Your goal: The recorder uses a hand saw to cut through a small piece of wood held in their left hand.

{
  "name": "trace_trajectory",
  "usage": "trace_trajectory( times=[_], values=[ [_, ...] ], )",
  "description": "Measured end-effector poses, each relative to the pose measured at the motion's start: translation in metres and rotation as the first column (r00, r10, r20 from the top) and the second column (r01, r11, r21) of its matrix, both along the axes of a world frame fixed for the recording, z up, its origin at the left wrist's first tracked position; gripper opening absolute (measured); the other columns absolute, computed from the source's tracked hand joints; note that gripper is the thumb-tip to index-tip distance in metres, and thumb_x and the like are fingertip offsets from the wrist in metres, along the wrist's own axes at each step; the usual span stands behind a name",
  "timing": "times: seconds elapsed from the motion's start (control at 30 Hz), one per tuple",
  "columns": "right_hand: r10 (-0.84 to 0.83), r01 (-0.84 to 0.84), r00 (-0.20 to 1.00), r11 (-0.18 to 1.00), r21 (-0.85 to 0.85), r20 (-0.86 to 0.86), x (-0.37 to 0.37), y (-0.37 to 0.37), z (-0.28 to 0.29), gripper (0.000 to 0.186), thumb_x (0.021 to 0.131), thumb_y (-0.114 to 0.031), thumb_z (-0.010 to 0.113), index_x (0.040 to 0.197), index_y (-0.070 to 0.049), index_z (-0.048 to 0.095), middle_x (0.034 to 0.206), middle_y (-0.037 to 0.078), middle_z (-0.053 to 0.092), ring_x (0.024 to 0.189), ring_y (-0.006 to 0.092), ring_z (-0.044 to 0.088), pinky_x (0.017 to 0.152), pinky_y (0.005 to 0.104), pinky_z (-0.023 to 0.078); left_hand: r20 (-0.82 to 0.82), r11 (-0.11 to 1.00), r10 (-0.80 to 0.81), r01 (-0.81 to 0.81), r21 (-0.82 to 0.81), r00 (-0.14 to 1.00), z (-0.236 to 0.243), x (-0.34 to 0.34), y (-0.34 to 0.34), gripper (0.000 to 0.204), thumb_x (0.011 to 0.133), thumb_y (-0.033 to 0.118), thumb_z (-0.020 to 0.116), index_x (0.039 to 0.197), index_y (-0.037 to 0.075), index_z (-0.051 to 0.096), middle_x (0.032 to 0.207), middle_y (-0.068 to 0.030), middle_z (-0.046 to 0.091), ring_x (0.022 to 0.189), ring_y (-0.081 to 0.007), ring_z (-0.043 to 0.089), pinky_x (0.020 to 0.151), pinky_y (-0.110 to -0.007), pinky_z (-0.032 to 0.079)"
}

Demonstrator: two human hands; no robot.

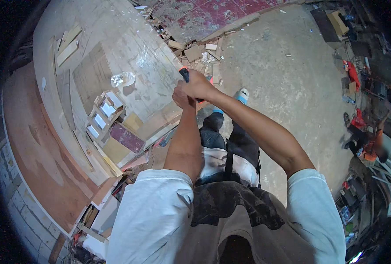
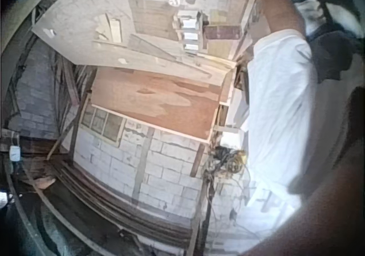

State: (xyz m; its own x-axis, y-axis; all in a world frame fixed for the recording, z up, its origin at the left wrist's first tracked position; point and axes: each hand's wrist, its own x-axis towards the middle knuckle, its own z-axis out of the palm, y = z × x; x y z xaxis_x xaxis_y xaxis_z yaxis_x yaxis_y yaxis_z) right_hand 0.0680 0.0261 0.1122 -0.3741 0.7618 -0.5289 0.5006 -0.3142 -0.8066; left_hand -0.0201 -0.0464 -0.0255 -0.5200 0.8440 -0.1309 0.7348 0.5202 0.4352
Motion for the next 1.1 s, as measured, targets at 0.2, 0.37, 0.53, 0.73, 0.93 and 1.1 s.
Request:
trace_trajectory(
  times=[0.2, 0.37, 0.53, 0.73, 0.93, 1.1],
  values=[
    [0.061, -0.067, 0.984, 0.997, -0.028, -0.168, 0.019, -0.015, 0.079, 0.017, 0.085, -0.019, 0.057, 0.089, -0.004, 0.050, 0.060, 0.003, 0.050, 0.042, 0.0111, 0.049, 0.037, 0.0297, 0.038, 0.268, 0.950, 0.095, -0.168, 0.264, 0.959, -0.035, -0.014, -0.013, 0.024, 0.081, 0.031, 0.062, 0.080, 0.007, 0.064, 0.071, -0.0166, 0.066, 0.069, -0.0343, 0.066, 0.065, -0.043, 0.051],
    [-0.009, -0.028, 0.976, 0.986, -0.162, -0.220, 0.045, -0.009, 0.144, 0.016, 0.087, -0.018, 0.056, 0.089, -0.004, 0.049, 0.058, 0.001, 0.046, 0.040, 0.0108, 0.047, 0.035, 0.0287, 0.036, -0.091, 0.994, 0.106, -0.107, -0.007, 0.990, -0.024, -0.005, -0.001, 0.032, 0.084, 0.035, 0.056, 0.077, 0.005, 0.067, 0.074, -0.0204, 0.067, 0.071, -0.0374, 0.066, 0.067, -0.045, 0.052],
    [-0.072, 0.044, 0.981, 0.986, -0.159, -0.178, 0.039, 0.024, 0.040, 0.006, 0.080, -0.006, 0.052, 0.083, -0.001, 0.053, 0.060, 0.005, 0.052, 0.044, 0.0139, 0.051, 0.038, 0.0329, 0.039, -0.083, 0.985, 0.135, -0.143, -0.095, 0.987, 0.037, 0.032, 0.024, 0.033, 0.084, 0.035, 0.054, 0.076, 0.005, 0.066, 0.072, -0.0204, 0.066, 0.070, -0.0379, 0.066, 0.069, -0.048, 0.052],
    [0.011, -0.020, 0.998, 0.991, -0.133, -0.069, -0.005, 0.045, 0.036, 0.025, 0.064, -0.012, 0.062, 0.078, 0.009, 0.061, 0.074, 0.021, 0.066, 0.071, 0.0264, 0.068, 0.060, 0.0372, 0.052, -0.027, 0.999, -0.031, 0.032, 0.025, 0.999, 0.002, -0.006, -0.001, 0.030, 0.084, 0.036, 0.056, 0.081, 0.007, 0.064, 0.080, -0.0175, 0.068, 0.077, -0.0326, 0.067, 0.064, -0.044, 0.051],
    [0.069, -0.088, 0.992, 0.978, -0.188, -0.108, 0.016, 0.015, 0.091, 0.018, 0.064, -0.011, 0.060, 0.066, 0.008, 0.060, 0.067, 0.022, 0.064, 0.064, 0.0297, 0.068, 0.058, 0.0375, 0.053, 0.496, 0.937, -0.039, -0.140, 0.319, 0.867, -0.021, -0.025, -0.021, 0.024, 0.080, 0.031, 0.062, 0.082, 0.007, 0.062, 0.075, -0.0149, 0.068, 0.072, -0.0309, 0.067, 0.062, -0.041, 0.051],
    [0.003, -0.046, 0.979, 0.977, -0.208, -0.204, 0.027, 0.016, 0.107, 0.011, 0.078, -0.009, 0.057, 0.082, 0.001, 0.052, 0.057, 0.006, 0.051, 0.041, 0.0138, 0.050, 0.036, 0.0307, 0.039, 0.245, 0.959, 0.080, -0.142, 0.246, 0.966, 0.016, -0.004, -0.004, 0.021, 0.081, 0.027, 0.061, 0.078, 0.007, 0.062, 0.072, -0.0156, 0.068, 0.069, -0.0329, 0.067, 0.063, -0.041, 0.051]
  ],
)
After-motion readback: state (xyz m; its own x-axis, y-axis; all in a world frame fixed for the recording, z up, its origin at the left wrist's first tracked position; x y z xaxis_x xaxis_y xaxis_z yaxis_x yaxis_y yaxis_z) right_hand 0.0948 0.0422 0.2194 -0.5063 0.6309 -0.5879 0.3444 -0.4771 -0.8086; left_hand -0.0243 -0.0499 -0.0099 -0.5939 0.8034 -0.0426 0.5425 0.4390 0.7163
